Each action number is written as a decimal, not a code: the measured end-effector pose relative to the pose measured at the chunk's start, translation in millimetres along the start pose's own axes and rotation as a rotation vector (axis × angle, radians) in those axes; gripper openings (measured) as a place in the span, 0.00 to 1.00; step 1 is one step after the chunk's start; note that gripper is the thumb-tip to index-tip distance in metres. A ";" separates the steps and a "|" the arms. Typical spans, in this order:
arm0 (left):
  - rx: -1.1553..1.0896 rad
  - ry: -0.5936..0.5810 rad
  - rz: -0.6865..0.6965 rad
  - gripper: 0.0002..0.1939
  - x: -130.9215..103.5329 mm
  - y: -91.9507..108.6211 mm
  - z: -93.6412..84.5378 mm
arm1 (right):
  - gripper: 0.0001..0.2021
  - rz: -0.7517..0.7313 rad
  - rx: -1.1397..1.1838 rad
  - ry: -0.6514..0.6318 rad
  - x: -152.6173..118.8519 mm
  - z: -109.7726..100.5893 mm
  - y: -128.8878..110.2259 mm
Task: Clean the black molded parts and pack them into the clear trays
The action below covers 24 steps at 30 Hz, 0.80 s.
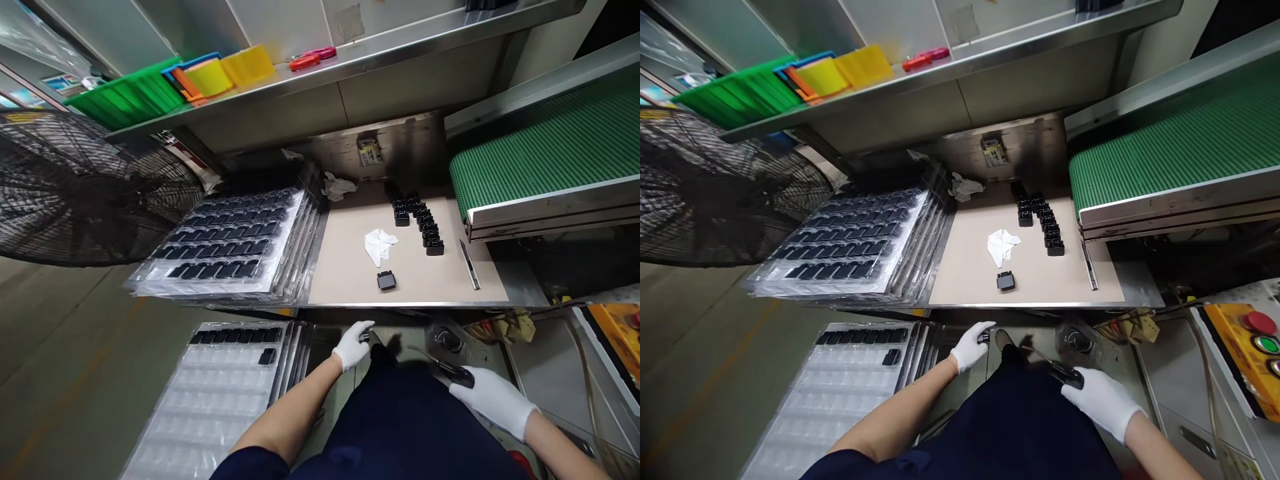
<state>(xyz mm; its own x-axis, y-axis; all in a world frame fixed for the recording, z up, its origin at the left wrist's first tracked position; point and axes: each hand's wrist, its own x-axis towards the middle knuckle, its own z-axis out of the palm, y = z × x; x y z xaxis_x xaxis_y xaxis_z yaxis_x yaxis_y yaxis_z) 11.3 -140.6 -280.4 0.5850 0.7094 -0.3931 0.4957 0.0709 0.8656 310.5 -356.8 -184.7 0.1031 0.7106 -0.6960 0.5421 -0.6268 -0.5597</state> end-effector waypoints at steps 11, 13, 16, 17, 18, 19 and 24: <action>0.032 -0.038 -0.053 0.32 10.6 16.3 5.4 | 0.09 -0.024 0.027 0.023 4.2 10.4 -2.9; 0.066 -0.101 -0.015 0.37 8.5 26.7 3.4 | 0.09 -0.009 0.035 0.055 5.8 10.1 -1.1; 0.083 -0.139 0.003 0.39 8.2 41.3 1.9 | 0.07 -0.014 0.071 0.071 6.3 12.7 5.6; 0.078 -0.144 0.003 0.38 7.9 46.9 1.8 | 0.07 -0.018 0.090 0.082 5.6 13.8 9.2; 0.067 -0.143 0.001 0.36 6.8 53.5 1.8 | 0.08 -0.018 0.113 0.108 4.5 14.4 13.9; 0.049 -0.139 -0.004 0.35 4.7 61.9 2.0 | 0.09 -0.013 0.139 0.154 3.4 14.0 19.8; -0.210 -0.110 -0.065 0.30 -22.0 139.7 3.5 | 0.28 0.100 0.286 0.604 10.2 -11.9 62.9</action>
<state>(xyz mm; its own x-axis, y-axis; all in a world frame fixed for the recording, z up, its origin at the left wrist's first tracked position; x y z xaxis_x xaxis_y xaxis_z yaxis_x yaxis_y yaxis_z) 69.9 -148.7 -151.9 0.6287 0.6185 -0.4713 0.3966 0.2663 0.8785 355.6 -385.1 -221.6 0.6347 0.6465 -0.4232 0.2720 -0.6996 -0.6607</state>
